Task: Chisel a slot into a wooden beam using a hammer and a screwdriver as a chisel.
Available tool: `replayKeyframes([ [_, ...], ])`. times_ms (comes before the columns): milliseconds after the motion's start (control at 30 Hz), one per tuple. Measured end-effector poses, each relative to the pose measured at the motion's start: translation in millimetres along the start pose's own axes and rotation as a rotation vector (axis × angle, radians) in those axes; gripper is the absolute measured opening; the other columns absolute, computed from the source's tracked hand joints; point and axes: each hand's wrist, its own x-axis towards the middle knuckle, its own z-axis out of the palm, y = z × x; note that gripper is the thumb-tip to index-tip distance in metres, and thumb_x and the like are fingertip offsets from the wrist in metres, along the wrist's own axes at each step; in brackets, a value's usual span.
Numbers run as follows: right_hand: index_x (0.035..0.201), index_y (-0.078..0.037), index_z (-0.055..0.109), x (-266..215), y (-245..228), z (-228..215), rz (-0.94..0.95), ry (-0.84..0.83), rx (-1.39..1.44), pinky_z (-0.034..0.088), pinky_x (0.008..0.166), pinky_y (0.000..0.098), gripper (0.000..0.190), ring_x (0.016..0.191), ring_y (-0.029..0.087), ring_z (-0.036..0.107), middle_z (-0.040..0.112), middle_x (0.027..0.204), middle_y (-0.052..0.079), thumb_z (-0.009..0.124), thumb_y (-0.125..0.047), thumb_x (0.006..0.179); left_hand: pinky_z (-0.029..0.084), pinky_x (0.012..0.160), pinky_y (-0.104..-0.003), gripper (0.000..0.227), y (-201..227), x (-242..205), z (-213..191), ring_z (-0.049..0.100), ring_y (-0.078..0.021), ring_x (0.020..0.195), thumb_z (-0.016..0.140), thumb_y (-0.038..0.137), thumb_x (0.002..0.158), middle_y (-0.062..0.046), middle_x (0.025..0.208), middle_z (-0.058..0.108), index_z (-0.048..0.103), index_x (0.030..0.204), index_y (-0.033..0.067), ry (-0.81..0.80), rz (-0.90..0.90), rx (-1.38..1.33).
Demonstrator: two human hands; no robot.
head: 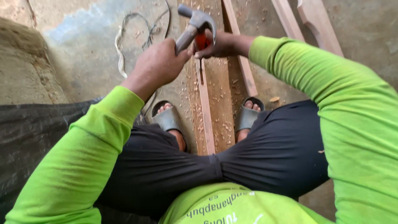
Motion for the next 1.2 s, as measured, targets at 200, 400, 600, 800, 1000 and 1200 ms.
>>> replayKeyframes([
  [200, 0.113, -0.005, 0.059, -16, -24, 19, 0.002, 0.266, -0.088, 0.061, 0.081, 0.0346, 0.031, 0.088, 0.016, 0.066, 0.066, 0.097, 0.005, 0.072, -0.029, 0.098, 0.053, 0.079, -0.053, 0.056, 4, -5, -21, 0.071, -0.0398, 0.085, 0.057, 0.056, 0.098, -0.023, 0.090, 0.070, 0.065, 0.103, 0.0007, -0.070, -0.082, -0.009],
  [400, 0.112, -0.005, 0.059, -12, -34, 10, 0.088, 0.263, 0.037, 0.062, 0.090, 0.0367, 0.033, 0.093, 0.018, 0.069, 0.066, 0.098, 0.007, 0.075, -0.029, 0.096, 0.051, 0.077, -0.055, 0.055, 4, -14, -37, 0.068, -0.0424, 0.083, 0.059, 0.055, 0.099, -0.024, 0.086, 0.069, 0.065, 0.099, 0.0006, 0.027, -0.062, -0.004],
  [600, 0.122, -0.009, 0.057, -5, -16, 25, -0.007, 0.273, -0.223, 0.053, 0.101, 0.0376, 0.041, 0.107, 0.017, 0.067, 0.071, 0.110, 0.004, 0.079, -0.030, 0.094, 0.050, 0.071, -0.056, 0.054, -5, -25, -44, 0.067, -0.0439, 0.077, 0.062, 0.052, 0.101, -0.024, 0.078, 0.066, 0.066, 0.092, -0.0010, 0.110, 0.072, -0.014],
  [800, 0.123, -0.009, 0.057, -11, 7, 24, -0.072, 0.182, 0.049, 0.054, 0.107, 0.0368, 0.034, 0.113, 0.016, 0.066, 0.070, 0.112, 0.003, 0.076, -0.022, 0.097, 0.051, 0.065, -0.055, 0.050, 22, -45, -48, 0.068, -0.0423, 0.071, 0.061, 0.052, 0.100, -0.022, 0.075, 0.067, 0.062, 0.096, 0.0016, 0.120, 0.069, -0.056],
  [1000, 0.126, -0.008, 0.060, -2, 12, 23, -0.302, 0.065, 0.031, 0.051, 0.106, 0.0351, 0.032, 0.118, 0.016, 0.062, 0.069, 0.121, 0.002, 0.072, -0.020, 0.100, 0.052, 0.072, -0.056, 0.052, 6, -22, 4, 0.069, -0.0447, 0.081, 0.059, 0.052, 0.099, -0.023, 0.086, 0.070, 0.061, 0.106, 0.0009, 0.058, 0.031, -0.009],
  [1200, 0.106, -0.005, 0.057, -9, -12, 21, -0.089, 0.105, 0.013, 0.049, 0.072, 0.0343, 0.024, 0.082, 0.017, 0.055, 0.057, 0.092, 0.006, 0.070, -0.024, 0.102, 0.052, 0.080, -0.055, 0.055, 6, -16, -8, 0.070, -0.0422, 0.088, 0.057, 0.054, 0.100, -0.024, 0.089, 0.070, 0.065, 0.104, -0.0002, 0.005, -0.040, -0.046],
])
